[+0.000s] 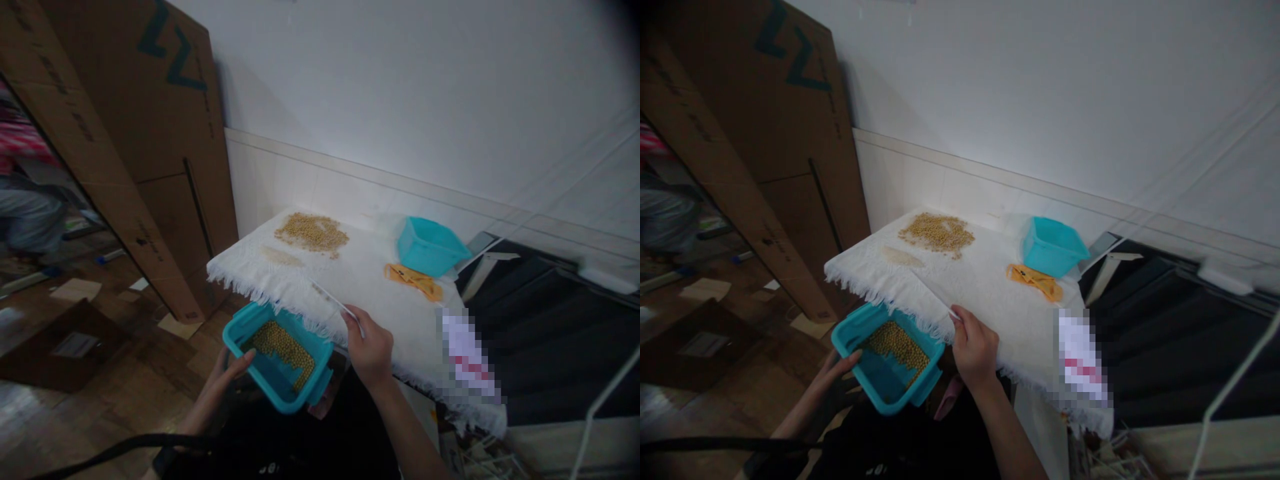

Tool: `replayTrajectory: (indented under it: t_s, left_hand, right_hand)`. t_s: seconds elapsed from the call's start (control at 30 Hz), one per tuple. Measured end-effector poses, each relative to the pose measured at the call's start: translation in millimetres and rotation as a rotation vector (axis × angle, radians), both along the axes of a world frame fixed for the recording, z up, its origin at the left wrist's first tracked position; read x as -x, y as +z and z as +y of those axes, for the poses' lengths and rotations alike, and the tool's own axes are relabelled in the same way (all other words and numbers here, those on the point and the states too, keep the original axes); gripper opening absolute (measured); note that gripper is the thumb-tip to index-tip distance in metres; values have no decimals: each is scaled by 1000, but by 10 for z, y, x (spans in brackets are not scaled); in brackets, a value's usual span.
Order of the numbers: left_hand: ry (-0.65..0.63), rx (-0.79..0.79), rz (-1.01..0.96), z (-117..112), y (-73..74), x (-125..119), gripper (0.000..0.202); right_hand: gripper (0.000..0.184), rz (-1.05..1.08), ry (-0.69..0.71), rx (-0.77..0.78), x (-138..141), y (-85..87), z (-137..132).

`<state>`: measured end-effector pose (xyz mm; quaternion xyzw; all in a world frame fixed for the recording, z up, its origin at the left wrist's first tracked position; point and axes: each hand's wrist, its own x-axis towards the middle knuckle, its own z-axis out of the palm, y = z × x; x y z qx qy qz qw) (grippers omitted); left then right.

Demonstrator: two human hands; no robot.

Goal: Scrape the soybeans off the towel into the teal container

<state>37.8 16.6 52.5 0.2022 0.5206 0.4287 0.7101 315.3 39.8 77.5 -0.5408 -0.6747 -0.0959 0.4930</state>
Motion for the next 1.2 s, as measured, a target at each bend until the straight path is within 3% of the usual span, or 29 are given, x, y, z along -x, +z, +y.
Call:
replayTrajectory:
  t_s: [0.13,0.43,0.6,0.73,0.93,1.2]
  left_hand:
    - [17,1,29,-5,2,-18,100]
    - [21,6,13,-29,98,-43,96]
    - [1,4,-8,-23,45,-38,98]
    - [13,-6,-35,-21,-43,-38,94]
    - [81,-49,-112,-52,-192,-62,83]
    - [78,-99,-137,-143,-234,-110,63]
  right_hand:
    - [29,-27,120,-17,28,-5,-72]
    - [33,-71,130,67,58,59,-353]
    - [29,-30,159,163,70,138,-433]
    - [27,70,83,183,38,190,-438]
    - [36,325,-171,130,-138,192,-344]
    - [38,589,-128,104,-290,136,-207]
